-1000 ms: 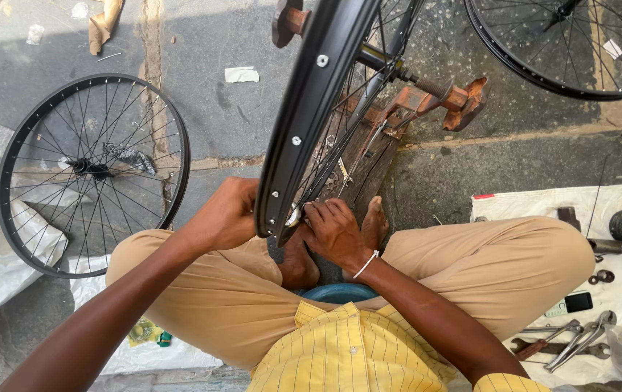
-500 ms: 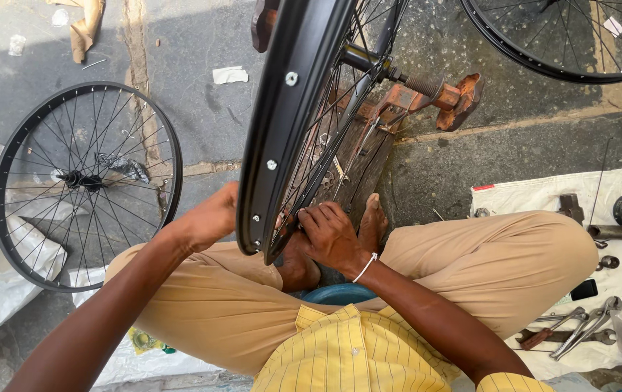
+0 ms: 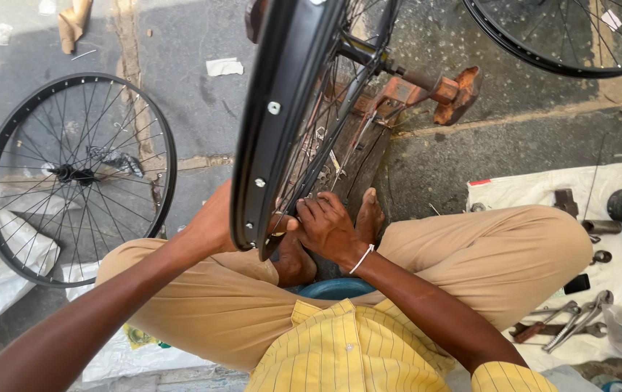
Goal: The person inserts spokes into a bicycle rim by hand and uses a small tool to tighten the spoke nipples while the wheel is mounted on a wooden truing stand.
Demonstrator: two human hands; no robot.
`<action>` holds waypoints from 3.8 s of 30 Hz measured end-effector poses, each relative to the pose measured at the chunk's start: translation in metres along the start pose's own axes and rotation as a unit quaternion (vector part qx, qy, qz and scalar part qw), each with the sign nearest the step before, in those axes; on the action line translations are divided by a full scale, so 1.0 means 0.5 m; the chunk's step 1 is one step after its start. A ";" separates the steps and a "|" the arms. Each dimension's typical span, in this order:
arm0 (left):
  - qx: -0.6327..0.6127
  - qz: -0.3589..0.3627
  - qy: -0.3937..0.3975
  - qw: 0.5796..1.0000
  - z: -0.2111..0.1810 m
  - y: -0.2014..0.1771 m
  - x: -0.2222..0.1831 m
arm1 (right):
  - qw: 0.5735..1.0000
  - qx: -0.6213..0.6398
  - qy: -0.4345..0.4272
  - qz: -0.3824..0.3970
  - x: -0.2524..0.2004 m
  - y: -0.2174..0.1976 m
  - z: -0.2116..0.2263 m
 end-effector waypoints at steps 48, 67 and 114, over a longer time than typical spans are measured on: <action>-0.299 0.129 -0.007 0.945 -0.097 -0.108 -0.073 | 0.970 0.089 -0.092 -0.205 0.156 -0.308 0.109; -0.439 -0.213 0.255 0.835 -0.384 -0.246 -0.119 | 0.914 0.381 0.010 -0.140 0.342 -0.436 -0.009; -0.260 -0.326 -0.074 0.906 0.063 0.250 -0.055 | 0.886 0.121 0.444 0.053 -0.108 0.154 -0.352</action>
Point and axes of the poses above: each hand's wrist, its own x-axis towards the middle knuckle, its own y-axis out of the palm, z = x × y, the point moved 4 cm from there along x, towards the middle knuckle, and after that the axes turned 9 degrees about -y, right-handed, at the moved point
